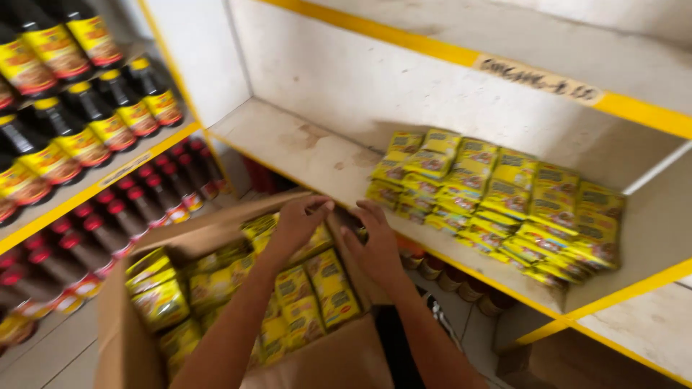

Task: The person sits on the floor and takes yellow packets of Magic Sarap from a cardboard box, arranging them in neat rows on a yellow shelf. The person repeatedly picks up packets and places them on the shelf next to existing stacks.

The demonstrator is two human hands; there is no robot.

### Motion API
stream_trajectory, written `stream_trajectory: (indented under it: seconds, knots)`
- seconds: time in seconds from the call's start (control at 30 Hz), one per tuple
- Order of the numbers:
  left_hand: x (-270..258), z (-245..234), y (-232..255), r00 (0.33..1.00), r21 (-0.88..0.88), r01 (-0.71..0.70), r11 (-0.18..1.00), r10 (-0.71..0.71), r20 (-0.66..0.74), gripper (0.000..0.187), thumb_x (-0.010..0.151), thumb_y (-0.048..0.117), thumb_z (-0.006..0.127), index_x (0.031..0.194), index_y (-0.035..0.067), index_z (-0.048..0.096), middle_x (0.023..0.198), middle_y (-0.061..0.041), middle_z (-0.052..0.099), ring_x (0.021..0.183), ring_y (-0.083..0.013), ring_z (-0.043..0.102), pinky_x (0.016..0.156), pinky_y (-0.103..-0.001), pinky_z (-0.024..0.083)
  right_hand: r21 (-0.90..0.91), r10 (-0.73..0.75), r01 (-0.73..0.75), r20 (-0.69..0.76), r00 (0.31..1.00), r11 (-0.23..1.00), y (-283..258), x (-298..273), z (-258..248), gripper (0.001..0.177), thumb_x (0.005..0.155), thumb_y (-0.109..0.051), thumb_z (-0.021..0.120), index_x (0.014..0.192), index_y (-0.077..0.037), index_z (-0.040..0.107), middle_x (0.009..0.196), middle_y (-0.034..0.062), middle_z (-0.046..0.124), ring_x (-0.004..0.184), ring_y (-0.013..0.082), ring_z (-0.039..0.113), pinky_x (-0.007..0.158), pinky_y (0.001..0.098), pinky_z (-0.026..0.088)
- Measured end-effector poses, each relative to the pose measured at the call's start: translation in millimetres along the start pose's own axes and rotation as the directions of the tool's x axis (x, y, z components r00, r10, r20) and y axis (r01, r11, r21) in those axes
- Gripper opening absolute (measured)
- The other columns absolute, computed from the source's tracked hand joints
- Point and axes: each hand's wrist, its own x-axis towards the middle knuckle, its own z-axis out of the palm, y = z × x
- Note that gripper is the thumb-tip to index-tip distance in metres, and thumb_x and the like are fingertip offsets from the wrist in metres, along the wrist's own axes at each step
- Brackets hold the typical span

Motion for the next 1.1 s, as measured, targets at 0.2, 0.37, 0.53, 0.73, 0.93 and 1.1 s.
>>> stream_trajectory:
  seconds: [0.2, 0.37, 0.53, 0.73, 0.93, 1.1]
  knots:
    - [-52, -99, -18, 0.951, 0.066, 0.189, 0.98, -0.166, -0.259, 0.035, 0.092, 0.033, 0.072, 0.109, 0.002, 0.076, 0.087, -0.01, 0.078, 0.078, -0.0153, 0.073, 0.073, -0.032, 0.056, 0.13, 0.077, -0.117, 0.28, 0.957, 0.985, -18, 22, 82, 0.035, 0.093, -0.026, 0.071, 0.122, -0.007, 0.068, 0.117, 0.0128, 0.07, 0.106, 0.029, 0.07, 0.089, 0.0382, 0.056]
    - [-97, -137, -69, 0.88, 0.03, 0.267, 0.963, -0.231, -0.415, 0.031, 0.093, 0.03, 0.072, 0.106, 0.002, 0.077, 0.083, -0.009, 0.077, 0.073, -0.0132, 0.069, 0.07, -0.03, 0.055, 0.02, -0.161, 0.171, 0.449, 0.879, 0.985, -43, 31, 149, 0.032, 0.095, -0.027, 0.07, 0.119, -0.006, 0.069, 0.119, 0.015, 0.069, 0.119, 0.0362, 0.061, 0.094, 0.0481, 0.05]
    - [-124, -147, -94, 0.793, -0.024, 0.353, 0.935, -0.312, -0.523, 0.031, 0.095, 0.03, 0.072, 0.108, 0.003, 0.078, 0.079, -0.009, 0.075, 0.069, -0.0128, 0.065, 0.067, -0.031, 0.053, -0.085, -0.179, 0.326, 0.694, 0.698, 0.942, -79, 27, 194, 0.038, 0.087, -0.029, 0.074, 0.12, -0.009, 0.069, 0.12, 0.0162, 0.066, 0.117, 0.037, 0.059, 0.097, 0.0517, 0.049]
    - [-131, -156, -94, 0.731, -0.106, 0.213, 0.971, -0.231, -0.642, 0.03, 0.094, 0.028, 0.073, 0.108, 0.002, 0.077, 0.082, -0.005, 0.075, 0.073, -0.0087, 0.063, 0.07, -0.028, 0.053, -0.105, -0.175, 0.495, 0.856, 0.486, 0.863, -82, 1, 232, 0.062, 0.073, -0.04, 0.085, 0.124, -0.012, 0.065, 0.125, 0.013, 0.066, 0.12, 0.0346, 0.058, 0.101, 0.05, 0.048]
    - [-130, -149, -91, 0.716, -0.044, 0.274, 0.961, -0.235, -0.658, 0.029, 0.094, 0.028, 0.074, 0.107, 0.003, 0.078, 0.08, -0.004, 0.074, 0.069, -0.0102, 0.06, 0.067, -0.027, 0.051, -0.157, -0.166, 0.562, 0.861, 0.481, 0.812, -61, -24, 249, 0.088, 0.068, -0.053, 0.088, 0.137, -0.013, 0.053, 0.123, 0.0118, 0.065, 0.121, 0.0332, 0.055, 0.095, 0.0541, 0.044]
    - [-132, -149, -90, 0.747, -0.077, 0.208, 0.975, -0.209, -0.631, 0.029, 0.094, 0.029, 0.073, 0.107, 0.003, 0.076, 0.083, -0.001, 0.075, 0.071, -0.0066, 0.063, 0.068, -0.025, 0.053, -0.175, -0.16, 0.552, 0.848, 0.505, 0.815, -88, -18, 229, 0.092, 0.064, -0.056, 0.089, 0.137, -0.015, 0.051, 0.122, 0.0116, 0.063, 0.119, 0.032, 0.054, 0.095, 0.0567, 0.042]
